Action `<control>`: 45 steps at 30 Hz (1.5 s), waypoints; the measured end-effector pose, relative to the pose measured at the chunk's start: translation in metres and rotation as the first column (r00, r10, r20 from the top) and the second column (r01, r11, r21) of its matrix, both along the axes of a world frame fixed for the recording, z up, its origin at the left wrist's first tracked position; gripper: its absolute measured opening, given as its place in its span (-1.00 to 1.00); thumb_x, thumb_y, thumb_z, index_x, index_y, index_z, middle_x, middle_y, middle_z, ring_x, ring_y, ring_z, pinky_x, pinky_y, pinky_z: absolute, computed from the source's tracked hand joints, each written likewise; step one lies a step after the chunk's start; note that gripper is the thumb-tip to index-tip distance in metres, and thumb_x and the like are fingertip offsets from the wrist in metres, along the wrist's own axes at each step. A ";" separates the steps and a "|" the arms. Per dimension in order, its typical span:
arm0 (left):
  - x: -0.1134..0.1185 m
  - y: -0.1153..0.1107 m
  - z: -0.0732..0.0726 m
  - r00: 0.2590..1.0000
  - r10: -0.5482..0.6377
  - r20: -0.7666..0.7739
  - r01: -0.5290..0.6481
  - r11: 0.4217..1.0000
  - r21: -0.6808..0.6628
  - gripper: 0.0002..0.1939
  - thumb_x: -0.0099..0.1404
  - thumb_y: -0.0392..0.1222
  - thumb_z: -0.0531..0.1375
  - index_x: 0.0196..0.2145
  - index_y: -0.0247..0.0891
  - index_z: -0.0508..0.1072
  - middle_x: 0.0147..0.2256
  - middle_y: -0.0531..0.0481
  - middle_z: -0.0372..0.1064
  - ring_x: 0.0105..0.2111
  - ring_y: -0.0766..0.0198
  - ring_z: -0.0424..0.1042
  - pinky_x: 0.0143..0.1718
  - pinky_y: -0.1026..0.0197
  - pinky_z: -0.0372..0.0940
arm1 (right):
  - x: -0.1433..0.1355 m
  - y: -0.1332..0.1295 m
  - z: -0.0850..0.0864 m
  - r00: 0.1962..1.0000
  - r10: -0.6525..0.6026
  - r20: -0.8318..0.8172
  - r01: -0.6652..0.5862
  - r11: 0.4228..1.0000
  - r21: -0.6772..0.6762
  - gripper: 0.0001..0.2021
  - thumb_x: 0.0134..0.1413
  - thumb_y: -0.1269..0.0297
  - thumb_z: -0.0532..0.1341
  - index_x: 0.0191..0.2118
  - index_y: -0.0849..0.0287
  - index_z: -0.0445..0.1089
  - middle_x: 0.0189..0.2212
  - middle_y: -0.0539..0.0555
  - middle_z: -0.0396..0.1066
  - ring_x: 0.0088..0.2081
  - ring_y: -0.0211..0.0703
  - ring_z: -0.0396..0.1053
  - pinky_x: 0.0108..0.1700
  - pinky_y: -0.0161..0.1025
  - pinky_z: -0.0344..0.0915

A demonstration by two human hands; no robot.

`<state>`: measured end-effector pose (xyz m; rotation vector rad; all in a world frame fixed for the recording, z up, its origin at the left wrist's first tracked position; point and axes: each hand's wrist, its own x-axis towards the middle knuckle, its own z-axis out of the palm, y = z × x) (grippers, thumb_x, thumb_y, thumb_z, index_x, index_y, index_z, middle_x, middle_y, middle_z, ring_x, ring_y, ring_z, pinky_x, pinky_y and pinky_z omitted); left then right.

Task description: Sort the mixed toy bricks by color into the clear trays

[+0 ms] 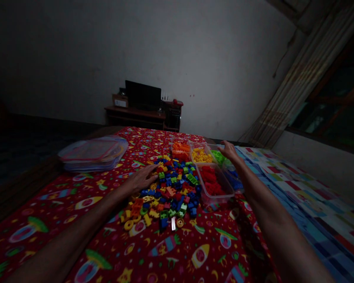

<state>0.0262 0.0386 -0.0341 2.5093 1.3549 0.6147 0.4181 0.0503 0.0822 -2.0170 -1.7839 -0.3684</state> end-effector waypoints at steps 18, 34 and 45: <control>0.003 -0.001 0.001 0.999 0.002 0.040 -0.002 1.000 -0.009 -0.36 0.27 0.08 -0.06 0.21 -0.31 0.22 0.18 -0.21 0.24 0.12 0.02 0.28 0.15 -0.02 0.16 | -0.181 -0.064 -0.048 0.770 0.633 -0.083 -0.617 0.705 -0.350 -0.62 0.13 0.38 0.18 0.09 0.26 0.33 -0.05 0.25 0.45 0.00 -0.08 0.37 -0.04 -0.27 0.23; -0.008 0.000 0.028 0.947 -0.304 -0.108 0.318 0.934 0.163 -0.68 0.23 0.06 0.16 -0.20 -0.16 0.56 -0.03 -0.11 0.40 0.01 0.08 0.28 0.08 0.05 0.20 | -0.123 -0.076 -0.013 0.932 0.327 0.157 -0.233 0.872 -0.430 -0.74 0.10 0.47 0.06 -0.21 0.29 0.49 -0.29 0.22 0.50 -0.33 -0.16 0.40 -0.35 -0.34 0.18; -0.001 -0.015 0.046 0.913 -0.364 -0.182 0.393 0.905 0.161 -0.83 0.17 -0.09 0.24 -0.36 -0.24 0.44 -0.13 -0.11 0.37 -0.03 0.08 0.27 0.01 0.08 0.20 | -0.136 -0.078 -0.020 0.909 0.396 0.132 -0.314 0.857 -0.410 -0.74 0.15 0.37 0.07 -0.14 0.26 0.46 -0.24 0.22 0.49 -0.25 -0.10 0.41 -0.30 -0.28 0.18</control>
